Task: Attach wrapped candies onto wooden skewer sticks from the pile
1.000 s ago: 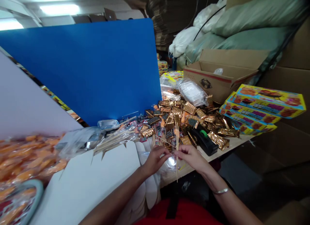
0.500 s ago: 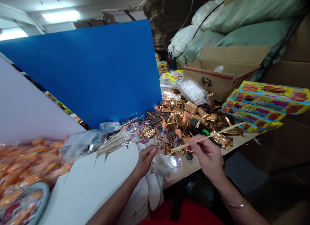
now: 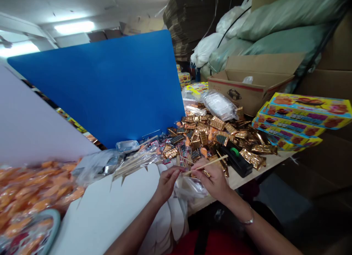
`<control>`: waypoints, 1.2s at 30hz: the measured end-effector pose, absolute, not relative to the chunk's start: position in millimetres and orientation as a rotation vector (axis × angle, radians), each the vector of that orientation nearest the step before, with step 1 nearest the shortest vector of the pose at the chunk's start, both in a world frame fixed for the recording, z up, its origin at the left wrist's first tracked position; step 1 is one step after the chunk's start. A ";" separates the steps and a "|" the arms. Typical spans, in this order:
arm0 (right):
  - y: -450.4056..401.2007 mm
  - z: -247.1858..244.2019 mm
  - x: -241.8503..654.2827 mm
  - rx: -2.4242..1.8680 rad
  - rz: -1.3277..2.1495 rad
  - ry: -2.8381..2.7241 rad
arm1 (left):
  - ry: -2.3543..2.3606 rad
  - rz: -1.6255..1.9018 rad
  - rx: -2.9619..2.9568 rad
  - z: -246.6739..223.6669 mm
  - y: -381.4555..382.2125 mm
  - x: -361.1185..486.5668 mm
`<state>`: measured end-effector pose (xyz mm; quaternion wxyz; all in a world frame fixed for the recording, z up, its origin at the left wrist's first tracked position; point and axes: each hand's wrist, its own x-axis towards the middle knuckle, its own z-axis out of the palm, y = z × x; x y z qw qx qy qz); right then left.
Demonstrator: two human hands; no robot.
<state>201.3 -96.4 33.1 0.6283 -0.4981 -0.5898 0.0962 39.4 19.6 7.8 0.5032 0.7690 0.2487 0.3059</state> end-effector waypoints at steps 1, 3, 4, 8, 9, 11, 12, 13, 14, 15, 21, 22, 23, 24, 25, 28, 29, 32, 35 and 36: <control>-95.5 30.8 201.0 -1.143 0.234 -1.344 | 0.579 0.735 1.851 7.2 19.2 39.7; -93.3 26.8 199.6 -1.153 0.229 -1.302 | 0.534 0.711 1.832 5.4 18.3 40.8; -92.0 25.1 198.6 -1.159 0.216 -1.269 | 0.515 0.695 1.820 4.5 17.9 41.5; -86.2 18.5 191.8 -1.166 0.216 -1.121 | 0.521 0.720 1.771 4.3 18.0 44.8; -84.8 16.8 190.0 -1.158 0.252 -1.114 | 0.533 0.741 1.764 5.1 18.2 45.5; -83.1 14.6 187.4 -1.166 0.336 -1.140 | 0.545 0.758 1.755 7.0 18.3 46.3; -83.0 14.5 186.9 -1.185 0.378 -1.152 | 0.548 0.758 1.750 7.8 18.0 46.4; -83.5 15.3 187.1 -1.205 0.416 -1.144 | 0.549 0.756 1.744 8.4 17.6 46.3; -84.5 17.1 187.7 -1.219 0.446 -1.112 | 0.553 0.760 1.736 8.8 16.9 46.1; -85.8 19.7 188.4 -1.220 0.459 -1.062 | 0.561 0.762 1.729 9.0 16.2 46.0; -79.7 27.8 177.9 -1.226 0.260 -1.108 | 0.560 0.748 1.710 9.5 12.5 48.6; -75.5 25.4 174.0 -1.255 0.230 -1.144 | 0.553 0.744 1.703 9.9 12.3 48.9; -71.2 22.5 170.7 -1.284 0.202 -1.163 | 0.552 0.739 1.695 10.7 12.4 49.0; -67.4 19.6 168.4 -1.307 0.179 -1.166 | 0.552 0.741 1.684 11.7 12.6 48.6; -64.5 17.2 167.2 -1.318 0.176 -1.167 | 0.550 0.753 1.671 13.0 13.1 47.7; -62.3 14.6 170.1 -1.282 0.319 -1.207 | 0.532 0.867 1.649 17.7 15.7 43.1; -62.9 14.5 171.9 -1.265 0.386 -1.221 | 0.536 0.912 1.649 19.3 16.8 41.3; -61.7 12.1 174.4 -1.214 0.602 -1.242 | 0.563 0.967 1.655 22.4 20.9 36.4; -52.6 5.2 171.3 -1.169 0.759 -1.307 | 0.544 0.913 1.688 19.0 25.5 29.9; -49.2 3.3 171.1 -1.170 0.759 -1.320 | 0.545 0.886 1.707 15.5 27.4 26.5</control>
